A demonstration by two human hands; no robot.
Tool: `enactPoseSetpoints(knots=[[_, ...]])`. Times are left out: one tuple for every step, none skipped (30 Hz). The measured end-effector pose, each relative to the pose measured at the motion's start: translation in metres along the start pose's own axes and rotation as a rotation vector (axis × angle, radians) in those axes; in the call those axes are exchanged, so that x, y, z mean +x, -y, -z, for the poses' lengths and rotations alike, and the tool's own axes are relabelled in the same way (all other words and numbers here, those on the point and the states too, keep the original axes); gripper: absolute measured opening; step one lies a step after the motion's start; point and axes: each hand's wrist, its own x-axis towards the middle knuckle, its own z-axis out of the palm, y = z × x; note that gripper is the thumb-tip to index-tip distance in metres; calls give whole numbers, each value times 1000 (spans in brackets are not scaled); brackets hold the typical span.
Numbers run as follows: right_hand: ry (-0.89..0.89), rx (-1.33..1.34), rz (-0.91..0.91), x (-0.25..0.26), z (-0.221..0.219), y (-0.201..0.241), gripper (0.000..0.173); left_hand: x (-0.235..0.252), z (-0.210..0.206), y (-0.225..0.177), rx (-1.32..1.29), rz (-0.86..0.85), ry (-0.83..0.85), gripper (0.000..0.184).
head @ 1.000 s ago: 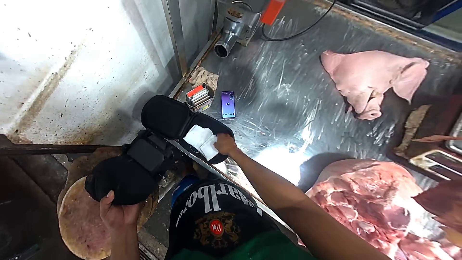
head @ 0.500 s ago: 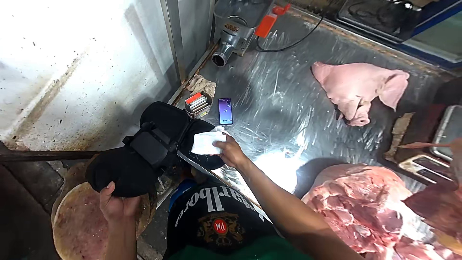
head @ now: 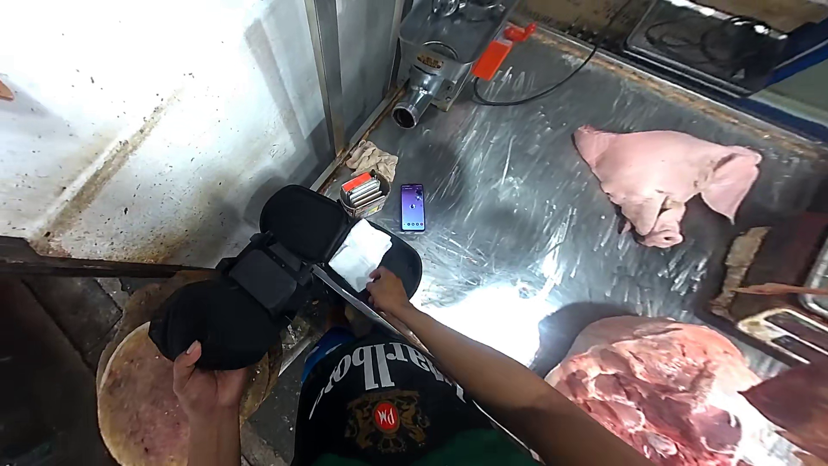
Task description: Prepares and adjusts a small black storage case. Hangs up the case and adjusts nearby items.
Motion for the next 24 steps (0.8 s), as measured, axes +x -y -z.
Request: enactPoseSetpoints(knots=[[-60,-164,93,-1,6,6,38,-1,1,1,-2,2,-7,34],[-112,-305,195,2,9,9,38,-1,1,2,-5,5,-14,35],[-152,-419,294,9,9,12,40,-1,0,4,-10,9,-17,35],[-180,-509,383,17,7,14,42,0,-1,5,-13,14,-16,35],[-192,-577,443,25,3,17,45,1,-2,7,-11,18,-17,35],[-188,-624,468,33,-2,21,49,1,-4,8,-8,20,-17,34],[-174,-649,457,40,-7,24,54,2,-6,8,-6,20,-18,34],[-155,-646,421,46,-12,27,60,2,-7,8,-7,17,-19,34],[-141,-637,380,52,-17,27,68,2,-8,8,-10,16,-15,34],[-129,-648,348,58,-21,25,74,2,-10,7,-18,14,-12,34],[-116,-675,331,63,-25,23,77,1,-12,6,-26,13,-14,34],[-107,-710,329,65,-27,20,77,0,-12,4,-26,12,-16,34],[-103,-731,334,67,-28,18,73,0,-12,3,-21,10,-15,34],[-99,-733,340,67,-28,17,68,0,-11,2,-16,10,-15,34],[-99,-718,347,67,-26,18,61,1,-10,1,-8,7,-21,33],[-93,-702,349,67,-24,18,55,2,-10,2,-1,3,-27,33],[-86,-677,348,67,-21,19,52,3,-9,2,2,3,-30,33],[-78,-643,346,66,-19,20,48,5,-8,3,5,2,-39,33],[-68,-601,343,64,-16,21,45,7,-7,4,4,5,-42,34],[-62,-559,342,61,-12,23,43,10,-7,5,-3,9,-39,34],[-57,-532,337,56,-10,27,41,12,-7,6,-17,13,-31,34],[-52,-524,324,51,-8,32,40,15,-8,7,-26,19,-20,33],[-50,-525,303,46,-7,37,40,17,-10,9,-31,26,-7,33],[-62,-530,278,44,-8,39,43,19,-11,11,-30,33,6,33]])
